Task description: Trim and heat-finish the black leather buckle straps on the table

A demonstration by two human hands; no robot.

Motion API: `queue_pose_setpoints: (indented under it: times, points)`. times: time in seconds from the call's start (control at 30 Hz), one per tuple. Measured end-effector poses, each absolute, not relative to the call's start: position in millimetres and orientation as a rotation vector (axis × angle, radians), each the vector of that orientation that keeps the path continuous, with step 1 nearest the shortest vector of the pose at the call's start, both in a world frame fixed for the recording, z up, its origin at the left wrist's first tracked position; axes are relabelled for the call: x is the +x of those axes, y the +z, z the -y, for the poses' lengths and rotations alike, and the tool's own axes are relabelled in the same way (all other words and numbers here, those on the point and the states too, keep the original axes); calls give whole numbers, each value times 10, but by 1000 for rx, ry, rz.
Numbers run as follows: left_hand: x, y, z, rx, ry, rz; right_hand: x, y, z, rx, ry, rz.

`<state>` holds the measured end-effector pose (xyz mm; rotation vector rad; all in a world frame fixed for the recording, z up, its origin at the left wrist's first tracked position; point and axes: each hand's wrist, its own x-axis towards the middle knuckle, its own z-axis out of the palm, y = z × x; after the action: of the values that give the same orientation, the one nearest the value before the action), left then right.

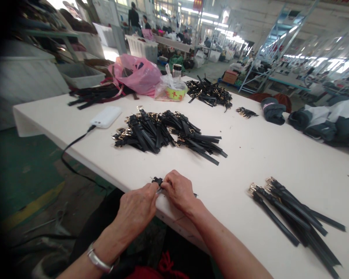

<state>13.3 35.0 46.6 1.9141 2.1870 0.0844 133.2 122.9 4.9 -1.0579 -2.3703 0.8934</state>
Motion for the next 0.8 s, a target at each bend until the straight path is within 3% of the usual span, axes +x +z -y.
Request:
queue_pose_setpoints:
  times: [0.8]
  points:
    - [-483, 353, -241, 1716, 447, -2139, 1243, 42, -1192, -954, 941, 2234]
